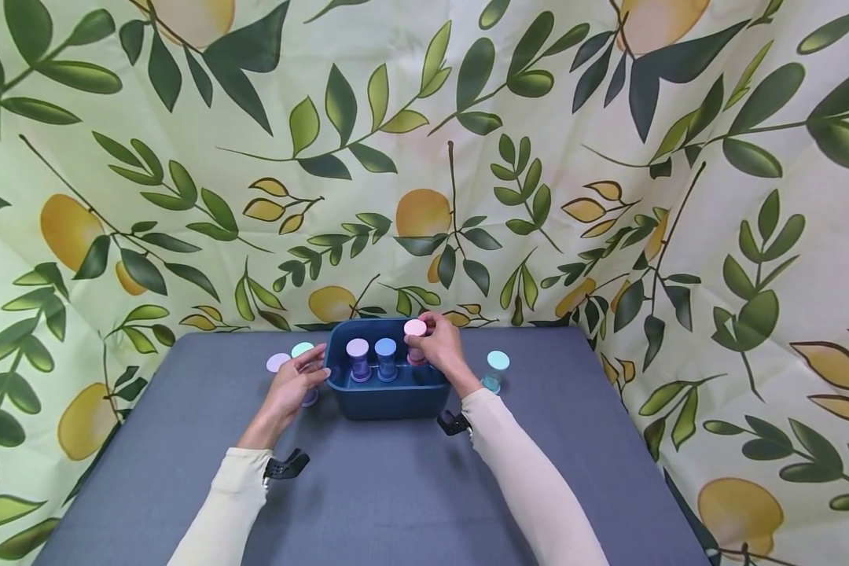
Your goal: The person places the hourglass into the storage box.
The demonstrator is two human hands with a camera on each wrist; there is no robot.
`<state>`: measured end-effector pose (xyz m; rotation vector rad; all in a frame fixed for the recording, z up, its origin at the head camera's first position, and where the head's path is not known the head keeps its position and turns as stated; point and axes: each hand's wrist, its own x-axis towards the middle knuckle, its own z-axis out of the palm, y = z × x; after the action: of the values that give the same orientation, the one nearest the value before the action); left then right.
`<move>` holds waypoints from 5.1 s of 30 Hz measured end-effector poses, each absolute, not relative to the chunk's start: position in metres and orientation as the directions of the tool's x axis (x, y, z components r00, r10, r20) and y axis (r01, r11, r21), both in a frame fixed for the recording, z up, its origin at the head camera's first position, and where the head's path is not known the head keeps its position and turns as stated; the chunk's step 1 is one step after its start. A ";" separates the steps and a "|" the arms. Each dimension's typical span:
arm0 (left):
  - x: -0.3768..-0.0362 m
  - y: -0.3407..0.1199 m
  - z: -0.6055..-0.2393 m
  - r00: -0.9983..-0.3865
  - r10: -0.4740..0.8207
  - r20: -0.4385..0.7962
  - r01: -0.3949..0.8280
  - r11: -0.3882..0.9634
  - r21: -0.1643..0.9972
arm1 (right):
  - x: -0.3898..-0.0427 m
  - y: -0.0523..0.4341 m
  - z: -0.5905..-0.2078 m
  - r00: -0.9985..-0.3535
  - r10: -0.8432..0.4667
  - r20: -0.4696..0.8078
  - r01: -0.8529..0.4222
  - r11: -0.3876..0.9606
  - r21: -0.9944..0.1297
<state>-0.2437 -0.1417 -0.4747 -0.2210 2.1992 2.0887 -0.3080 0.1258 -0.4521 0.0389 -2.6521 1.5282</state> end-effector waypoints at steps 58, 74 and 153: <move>-0.243 -0.138 -0.475 -0.986 -0.055 -0.157 -0.160 0.049 0.986 | -0.322 0.112 -0.471 -0.998 -0.018 -0.061 0.031 0.704 -0.710; -0.242 -0.139 -0.474 -0.986 -0.051 -0.159 -0.161 0.047 0.986 | -0.311 0.122 -0.452 -1.000 -0.018 0.007 -0.016 0.578 -0.816; -0.242 -0.141 -0.475 -0.985 -0.041 -0.167 -0.169 0.038 0.985 | -0.264 0.272 -0.497 -0.983 0.149 0.111 -0.023 0.497 -0.868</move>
<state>-0.2417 -0.1408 -0.4746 -0.2226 2.1940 2.1052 -0.2641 0.2725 -0.4971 -0.1087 -2.5658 1.4914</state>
